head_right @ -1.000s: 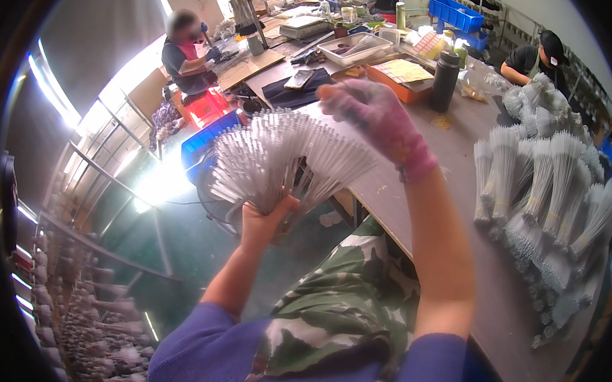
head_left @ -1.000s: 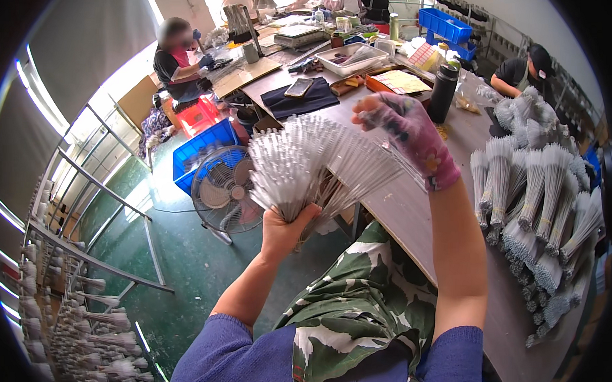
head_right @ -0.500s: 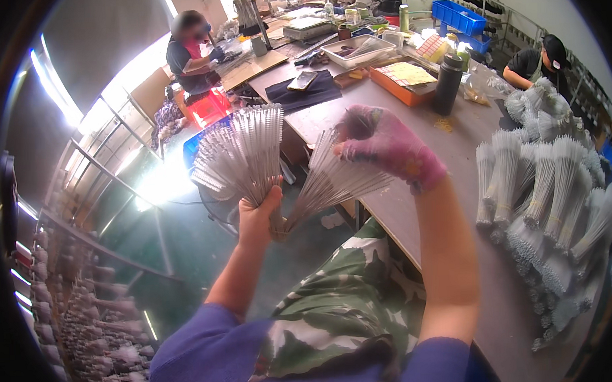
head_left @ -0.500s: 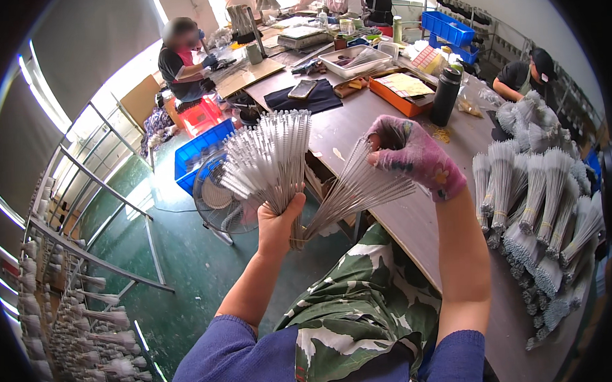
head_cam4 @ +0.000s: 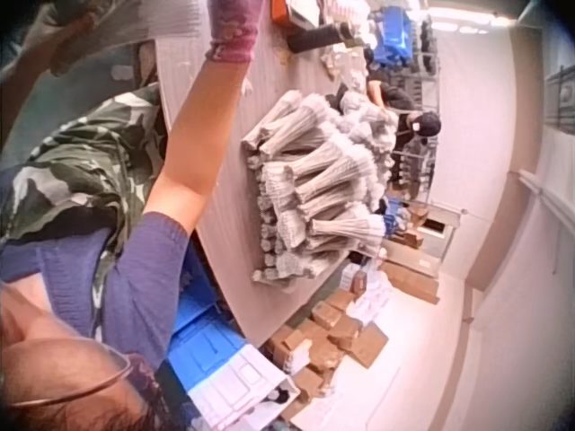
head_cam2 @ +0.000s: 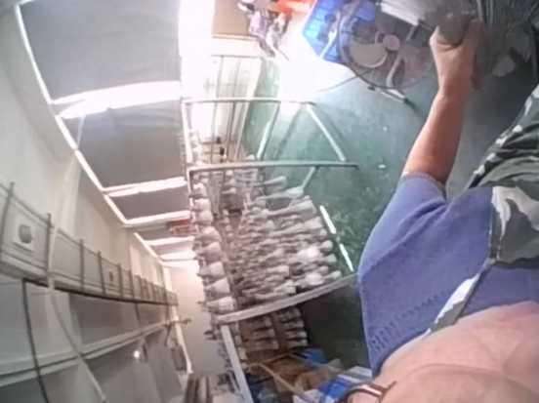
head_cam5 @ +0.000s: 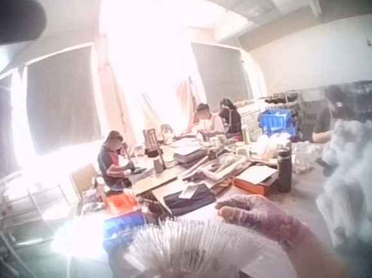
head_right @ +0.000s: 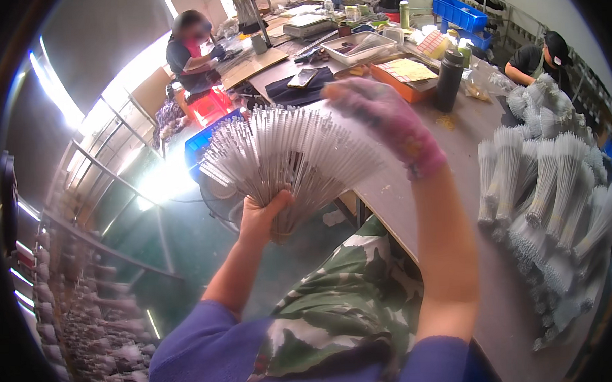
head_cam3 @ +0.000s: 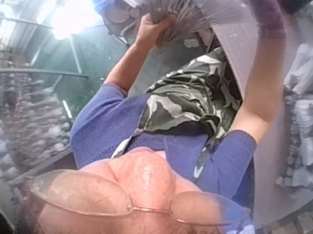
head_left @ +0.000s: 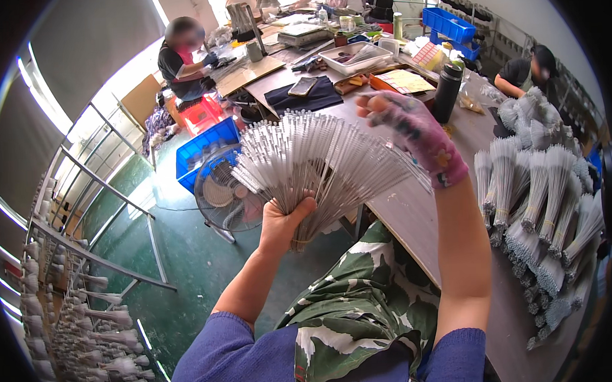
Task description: Assembling bundles of plastic filaments and trimming them using a small tool.
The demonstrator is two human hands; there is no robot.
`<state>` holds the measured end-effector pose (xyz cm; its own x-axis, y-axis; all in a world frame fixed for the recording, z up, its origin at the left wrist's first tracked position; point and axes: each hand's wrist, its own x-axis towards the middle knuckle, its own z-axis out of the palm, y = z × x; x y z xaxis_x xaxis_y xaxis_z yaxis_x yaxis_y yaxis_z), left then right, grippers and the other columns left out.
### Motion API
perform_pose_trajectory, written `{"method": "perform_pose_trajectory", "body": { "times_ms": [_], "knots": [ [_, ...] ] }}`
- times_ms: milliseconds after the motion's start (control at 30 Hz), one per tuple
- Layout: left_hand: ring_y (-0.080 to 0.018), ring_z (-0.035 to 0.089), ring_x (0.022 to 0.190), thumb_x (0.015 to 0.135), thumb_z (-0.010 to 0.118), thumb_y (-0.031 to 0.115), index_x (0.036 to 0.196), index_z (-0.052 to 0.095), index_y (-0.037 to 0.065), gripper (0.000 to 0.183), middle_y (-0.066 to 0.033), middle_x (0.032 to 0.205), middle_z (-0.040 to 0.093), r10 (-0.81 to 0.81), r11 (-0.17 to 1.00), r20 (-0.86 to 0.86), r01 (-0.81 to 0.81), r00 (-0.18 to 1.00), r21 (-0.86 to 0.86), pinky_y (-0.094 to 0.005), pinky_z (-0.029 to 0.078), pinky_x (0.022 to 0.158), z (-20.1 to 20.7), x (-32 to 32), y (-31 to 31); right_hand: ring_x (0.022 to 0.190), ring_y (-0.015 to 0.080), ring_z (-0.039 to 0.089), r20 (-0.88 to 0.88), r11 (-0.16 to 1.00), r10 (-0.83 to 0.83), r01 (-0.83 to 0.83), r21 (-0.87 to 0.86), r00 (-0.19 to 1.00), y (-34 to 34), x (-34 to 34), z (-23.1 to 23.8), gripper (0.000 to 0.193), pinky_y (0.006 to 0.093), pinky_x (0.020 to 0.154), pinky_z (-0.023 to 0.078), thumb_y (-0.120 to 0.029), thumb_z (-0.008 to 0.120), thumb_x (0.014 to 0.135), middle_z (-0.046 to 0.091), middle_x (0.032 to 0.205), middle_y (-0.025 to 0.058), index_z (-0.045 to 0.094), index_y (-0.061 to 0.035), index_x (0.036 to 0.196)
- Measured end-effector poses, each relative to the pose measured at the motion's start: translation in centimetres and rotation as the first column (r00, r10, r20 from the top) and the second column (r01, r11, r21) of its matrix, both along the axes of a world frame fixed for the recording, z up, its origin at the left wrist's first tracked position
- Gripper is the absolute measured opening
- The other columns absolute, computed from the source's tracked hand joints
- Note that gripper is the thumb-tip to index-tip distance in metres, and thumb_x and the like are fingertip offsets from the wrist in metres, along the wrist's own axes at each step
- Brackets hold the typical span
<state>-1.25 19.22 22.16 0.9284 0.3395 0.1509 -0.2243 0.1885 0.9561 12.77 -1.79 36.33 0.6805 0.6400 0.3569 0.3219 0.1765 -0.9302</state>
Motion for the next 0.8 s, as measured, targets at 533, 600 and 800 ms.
{"method": "perform_pose_trajectory", "body": {
  "times_ms": [533,600,800],
  "knots": [
    [-0.0054,0.055,0.077,0.085,0.069,0.016,0.103,0.065,0.002,0.023,0.0007,0.088,0.065,0.004,0.995,0.011,-0.003,1.000,-0.095,-0.0204,0.044,0.070,-0.8,-0.4,0.5,0.090,0.0092,0.057,-0.026,0.983,0.108,-0.110,-0.144,0.994,1.3,-0.8,-2.3,0.049,0.0231,0.079,0.047,-0.005,0.068,0.081,0.061,0.099,0.0056,0.050,0.0017,0.126],
    [-0.0062,0.056,0.077,0.085,0.068,0.016,0.104,0.065,0.002,0.024,-0.0001,0.087,0.065,0.012,0.993,0.032,-0.008,0.999,-0.117,-0.0209,0.045,0.069,-0.7,-0.4,0.3,0.095,0.0116,0.058,-0.066,0.981,0.138,-0.145,-0.128,0.988,1.0,-0.7,-2.4,0.049,0.0255,0.085,0.048,-0.003,0.066,0.082,0.062,0.106,0.0094,0.048,0.0034,0.127],
    [-0.0090,0.059,0.077,0.087,0.067,0.018,0.105,0.063,0.003,0.024,-0.0023,0.086,0.065,0.004,0.988,0.072,0.007,0.997,-0.151,-0.0238,0.048,0.072,-1.5,-0.5,1.0,0.111,0.0174,0.053,-0.044,0.974,0.184,-0.188,-0.124,0.982,0.6,-0.4,-3.7,0.054,0.0278,0.096,0.042,0.006,0.059,0.079,0.057,0.120,0.0117,0.044,0.0038,0.131]
  ]
}}
